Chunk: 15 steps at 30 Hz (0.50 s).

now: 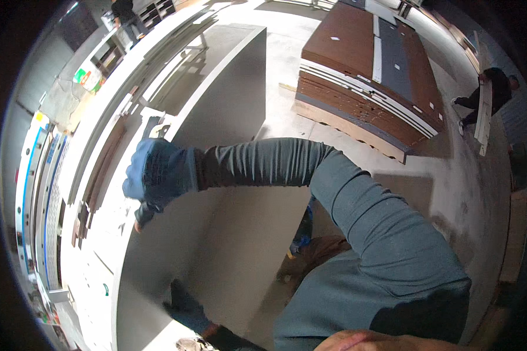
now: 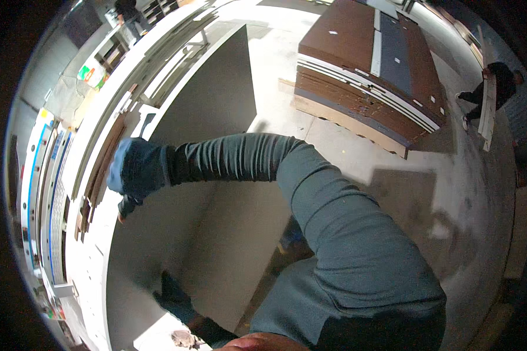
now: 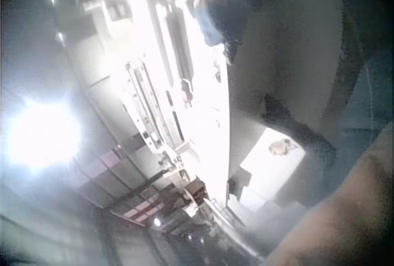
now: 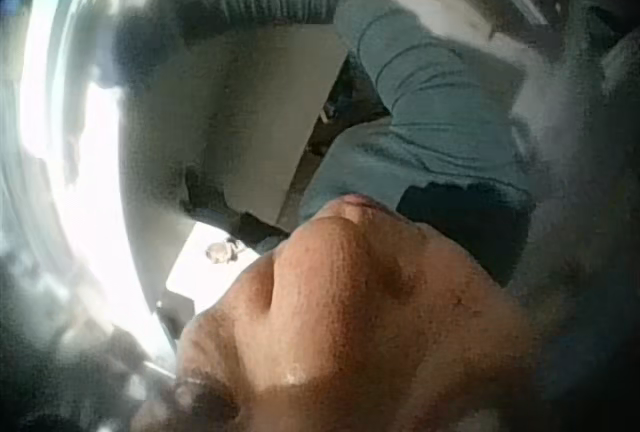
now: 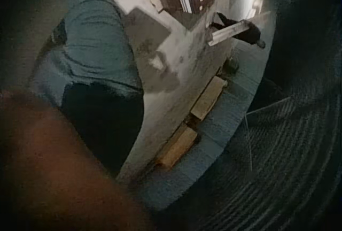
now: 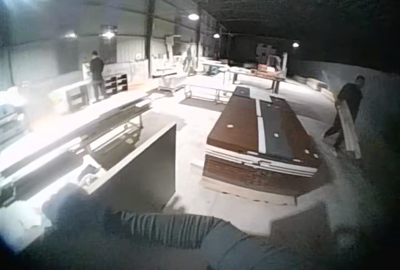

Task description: The person wipes a large white panel with a cloth, flips it to clean the other side, and places it on a stack of similar panels. They then pick up a small tube and apply a substance to the edge of the panel.

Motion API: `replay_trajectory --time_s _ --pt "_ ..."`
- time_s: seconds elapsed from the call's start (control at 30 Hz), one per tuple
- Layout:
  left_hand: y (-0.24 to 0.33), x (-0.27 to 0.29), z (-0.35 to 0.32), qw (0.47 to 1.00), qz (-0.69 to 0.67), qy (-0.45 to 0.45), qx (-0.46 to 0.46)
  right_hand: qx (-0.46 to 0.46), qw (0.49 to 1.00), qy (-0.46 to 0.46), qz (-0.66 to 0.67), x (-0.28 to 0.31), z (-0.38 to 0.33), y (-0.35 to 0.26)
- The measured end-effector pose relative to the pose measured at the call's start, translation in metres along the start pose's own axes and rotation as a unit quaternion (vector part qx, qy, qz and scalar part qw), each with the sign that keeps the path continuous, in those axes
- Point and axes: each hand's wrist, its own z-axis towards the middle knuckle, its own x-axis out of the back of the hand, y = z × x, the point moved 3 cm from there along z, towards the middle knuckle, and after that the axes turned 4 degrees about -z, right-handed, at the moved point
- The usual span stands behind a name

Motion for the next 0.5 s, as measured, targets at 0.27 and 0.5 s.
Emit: replay_trajectory --time_s 0.27,0.5 --pt "0.173 -0.005 -0.195 0.967 -0.231 -0.102 -0.033 0.029 0.994 -0.094 -0.038 0.113 -0.023 -0.083" --pt "0.052 -0.003 -0.242 0.937 -0.274 -0.133 0.171 -0.012 0.978 -0.205 0.024 0.185 -0.14 -0.224"
